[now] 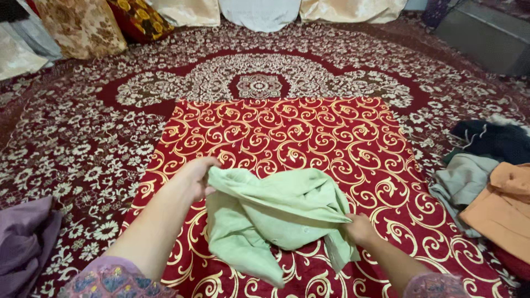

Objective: The person folds a light green shirt and a pair of orange pants on a carpeted floor, placing them into a stack of folded items.

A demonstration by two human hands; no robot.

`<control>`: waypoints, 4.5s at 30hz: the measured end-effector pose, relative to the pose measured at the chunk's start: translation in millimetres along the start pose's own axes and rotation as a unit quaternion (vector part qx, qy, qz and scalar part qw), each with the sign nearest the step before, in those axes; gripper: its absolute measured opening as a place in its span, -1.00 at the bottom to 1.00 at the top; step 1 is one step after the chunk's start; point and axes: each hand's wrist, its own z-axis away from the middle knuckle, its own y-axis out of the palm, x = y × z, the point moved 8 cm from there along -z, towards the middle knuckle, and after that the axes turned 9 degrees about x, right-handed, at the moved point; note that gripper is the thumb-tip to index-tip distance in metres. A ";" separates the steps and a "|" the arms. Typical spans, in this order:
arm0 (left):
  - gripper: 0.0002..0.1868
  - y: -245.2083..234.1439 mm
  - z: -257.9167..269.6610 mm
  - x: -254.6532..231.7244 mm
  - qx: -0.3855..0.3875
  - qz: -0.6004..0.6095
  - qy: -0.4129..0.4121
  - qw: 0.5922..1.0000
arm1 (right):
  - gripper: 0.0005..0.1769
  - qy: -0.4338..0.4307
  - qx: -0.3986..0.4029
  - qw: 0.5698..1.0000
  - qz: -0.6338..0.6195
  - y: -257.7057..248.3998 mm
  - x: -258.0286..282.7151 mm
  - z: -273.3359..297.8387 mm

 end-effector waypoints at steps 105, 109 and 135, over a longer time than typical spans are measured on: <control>-0.70 82.2 33.1 220.3 0.320 -0.760 0.057 0.563 | -0.45 0.187 -0.168 0.967 -0.044 -164.4 -214.6 43.3; -0.68 80.8 39.0 235.7 0.363 -0.780 0.055 0.507 | -0.45 0.174 -0.190 0.965 0.049 -172.3 -202.5 52.3; -0.66 55.0 -18.4 92.2 0.101 -0.743 0.123 0.650 | -0.29 0.017 -0.060 0.922 0.383 -18.5 80.7 38.2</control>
